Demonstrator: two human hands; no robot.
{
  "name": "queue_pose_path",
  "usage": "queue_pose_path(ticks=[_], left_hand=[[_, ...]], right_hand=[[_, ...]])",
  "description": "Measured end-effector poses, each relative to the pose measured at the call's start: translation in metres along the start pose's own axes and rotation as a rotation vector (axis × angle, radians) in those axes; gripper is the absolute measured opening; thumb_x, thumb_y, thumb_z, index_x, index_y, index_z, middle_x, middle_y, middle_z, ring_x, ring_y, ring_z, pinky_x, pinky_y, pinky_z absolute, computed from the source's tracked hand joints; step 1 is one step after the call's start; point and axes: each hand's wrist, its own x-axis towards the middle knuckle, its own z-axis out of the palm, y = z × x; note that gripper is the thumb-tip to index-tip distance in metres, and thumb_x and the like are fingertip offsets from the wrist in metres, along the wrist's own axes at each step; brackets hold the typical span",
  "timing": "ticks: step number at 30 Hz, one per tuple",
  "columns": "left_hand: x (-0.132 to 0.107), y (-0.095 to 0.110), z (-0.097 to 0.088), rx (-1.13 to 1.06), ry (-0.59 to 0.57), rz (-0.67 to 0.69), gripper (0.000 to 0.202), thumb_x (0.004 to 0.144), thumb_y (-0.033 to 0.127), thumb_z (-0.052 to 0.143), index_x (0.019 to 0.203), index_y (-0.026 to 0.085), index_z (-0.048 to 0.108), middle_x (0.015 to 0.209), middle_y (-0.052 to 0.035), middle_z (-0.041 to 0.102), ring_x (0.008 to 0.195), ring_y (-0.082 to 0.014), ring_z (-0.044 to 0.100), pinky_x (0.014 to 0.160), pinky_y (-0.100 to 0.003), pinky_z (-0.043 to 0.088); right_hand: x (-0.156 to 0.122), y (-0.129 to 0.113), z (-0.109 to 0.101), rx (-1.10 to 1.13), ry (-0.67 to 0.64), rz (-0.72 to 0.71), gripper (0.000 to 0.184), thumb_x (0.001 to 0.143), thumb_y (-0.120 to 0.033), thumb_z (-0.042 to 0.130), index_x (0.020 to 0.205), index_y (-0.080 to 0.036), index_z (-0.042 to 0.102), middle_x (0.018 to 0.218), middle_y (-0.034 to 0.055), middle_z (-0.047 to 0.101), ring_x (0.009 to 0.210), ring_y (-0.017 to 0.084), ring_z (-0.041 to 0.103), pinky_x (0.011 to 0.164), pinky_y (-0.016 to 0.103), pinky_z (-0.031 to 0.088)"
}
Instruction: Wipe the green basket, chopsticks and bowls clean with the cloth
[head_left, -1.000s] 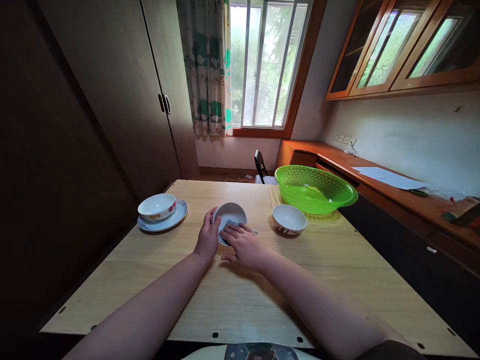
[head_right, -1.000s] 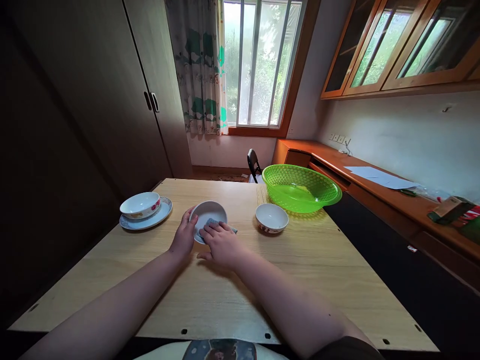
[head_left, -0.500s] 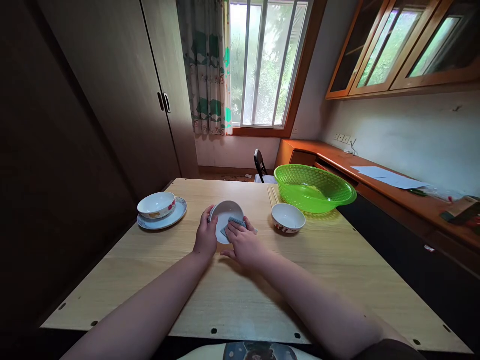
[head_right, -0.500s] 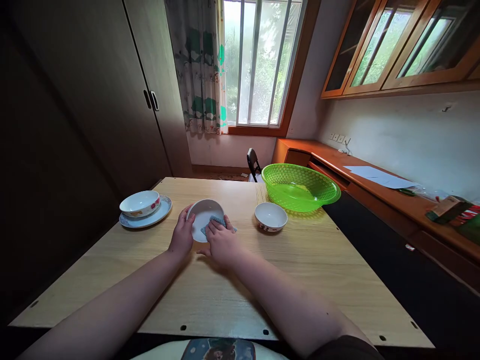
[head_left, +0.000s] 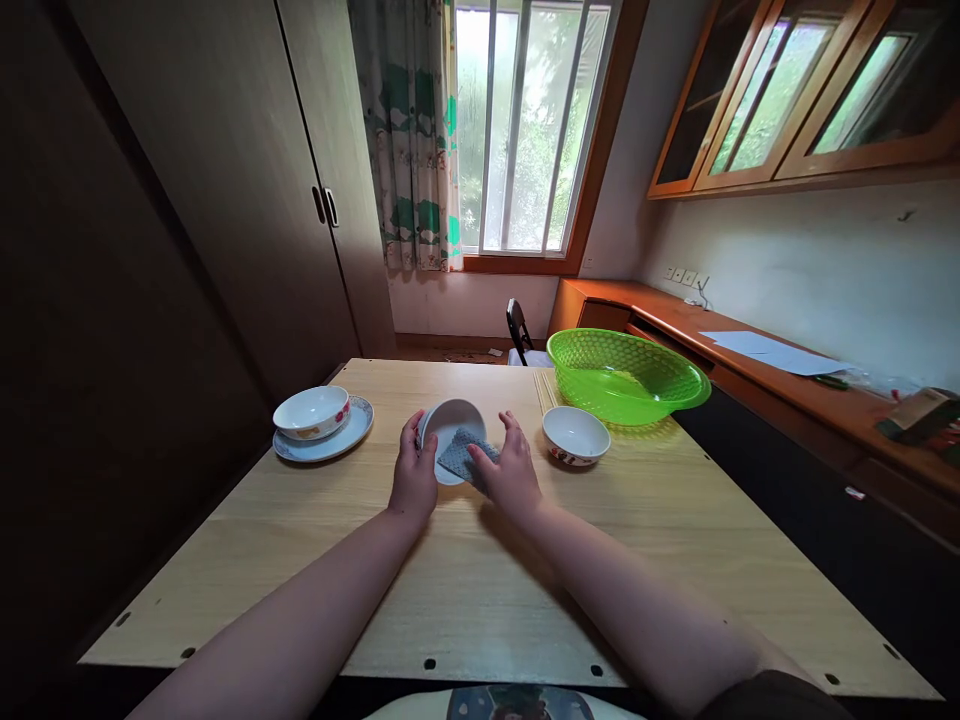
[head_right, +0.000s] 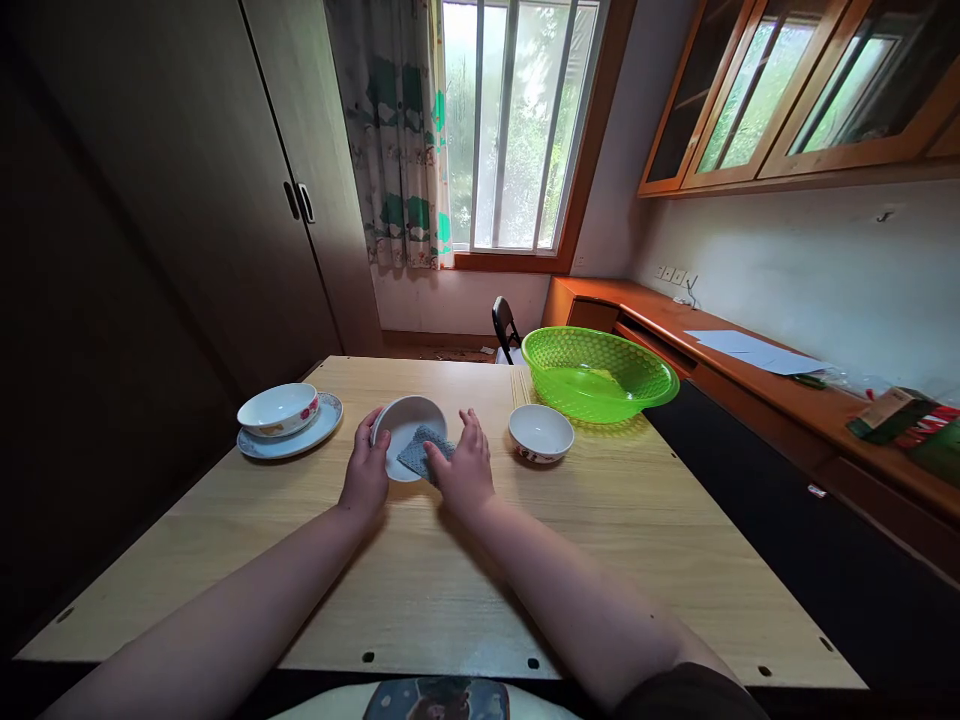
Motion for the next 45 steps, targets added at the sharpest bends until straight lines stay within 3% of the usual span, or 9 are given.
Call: queue_pose_path(ticks=[3, 8, 12, 19, 27, 33, 39, 45], left_hand=[[-0.006, 0.002, 0.001, -0.005, -0.028, 0.038, 0.05, 0.088, 0.046, 0.048, 0.134, 0.026, 0.04, 0.135, -0.0083, 0.05, 0.122, -0.0219, 0.049, 0.103, -0.036, 0.038], [-0.012, 0.007, 0.002, 0.018, -0.054, 0.112, 0.053, 0.088, 0.045, 0.048, 0.136, 0.024, 0.039, 0.135, -0.0094, 0.049, 0.122, -0.0232, 0.049, 0.104, -0.038, 0.037], [-0.014, 0.003, 0.002, 0.021, -0.084, 0.183, 0.054, 0.088, 0.042, 0.049, 0.137, 0.024, 0.038, 0.137, -0.0093, 0.047, 0.124, -0.0233, 0.047, 0.106, -0.039, 0.035], [-0.018, 0.005, 0.002, 0.072, -0.126, 0.211, 0.054, 0.086, 0.038, 0.052, 0.137, 0.024, 0.04, 0.138, -0.0088, 0.047, 0.123, -0.0236, 0.047, 0.107, -0.04, 0.034], [-0.018, 0.005, 0.002, 0.077, -0.158, 0.192, 0.053, 0.086, 0.039, 0.051, 0.136, 0.024, 0.041, 0.137, -0.0084, 0.048, 0.124, -0.0242, 0.046, 0.107, -0.04, 0.034], [-0.021, 0.0, 0.004, 0.059, -0.145, 0.208, 0.053, 0.088, 0.038, 0.05, 0.138, 0.024, 0.039, 0.14, -0.0095, 0.046, 0.126, -0.0245, 0.045, 0.108, -0.042, 0.033], [-0.018, -0.001, 0.003, 0.041, -0.111, 0.194, 0.054, 0.087, 0.038, 0.051, 0.138, 0.024, 0.04, 0.139, -0.0093, 0.047, 0.125, -0.0241, 0.047, 0.107, -0.042, 0.034], [-0.014, -0.002, 0.002, 0.046, -0.12, 0.175, 0.049, 0.086, 0.038, 0.052, 0.133, 0.024, 0.046, 0.134, -0.0084, 0.051, 0.122, -0.0243, 0.048, 0.106, -0.041, 0.036]], right_hand=[[0.002, 0.008, 0.007, 0.153, -0.097, 0.232, 0.074, 0.08, -0.049, 0.057, 0.139, -0.013, 0.032, 0.137, 0.0219, 0.046, 0.123, 0.03, 0.05, 0.097, 0.043, 0.044], [0.002, 0.014, 0.017, 0.418, -0.155, 0.282, 0.072, 0.071, -0.046, 0.067, 0.132, -0.016, 0.042, 0.123, 0.0169, 0.06, 0.109, 0.028, 0.06, 0.09, 0.043, 0.049], [0.003, 0.014, 0.022, 0.625, -0.307, 0.326, 0.046, 0.07, -0.041, 0.068, 0.107, -0.015, 0.061, 0.101, 0.0105, 0.071, 0.092, 0.024, 0.067, 0.081, 0.037, 0.052], [0.009, 0.018, 0.017, 0.399, -0.314, 0.294, 0.035, 0.068, -0.046, 0.069, 0.089, -0.019, 0.071, 0.088, 0.0058, 0.073, 0.082, 0.023, 0.068, 0.073, 0.035, 0.053], [0.024, 0.018, -0.004, 0.238, -0.221, 0.178, 0.036, 0.072, -0.048, 0.063, 0.091, -0.019, 0.071, 0.083, 0.0039, 0.073, 0.078, 0.021, 0.066, 0.069, 0.03, 0.049], [0.016, 0.018, 0.006, 0.385, -0.254, 0.262, 0.032, 0.07, -0.043, 0.065, 0.089, -0.017, 0.071, 0.084, 0.0047, 0.073, 0.081, 0.023, 0.067, 0.07, 0.031, 0.051], [0.007, 0.014, 0.017, 0.581, -0.387, 0.33, 0.034, 0.067, -0.038, 0.07, 0.093, -0.015, 0.07, 0.092, 0.0066, 0.073, 0.086, 0.024, 0.068, 0.076, 0.035, 0.053], [0.017, 0.019, 0.008, 0.361, -0.358, 0.268, 0.035, 0.066, -0.04, 0.072, 0.095, -0.02, 0.072, 0.091, 0.0048, 0.074, 0.086, 0.025, 0.067, 0.077, 0.037, 0.053]])
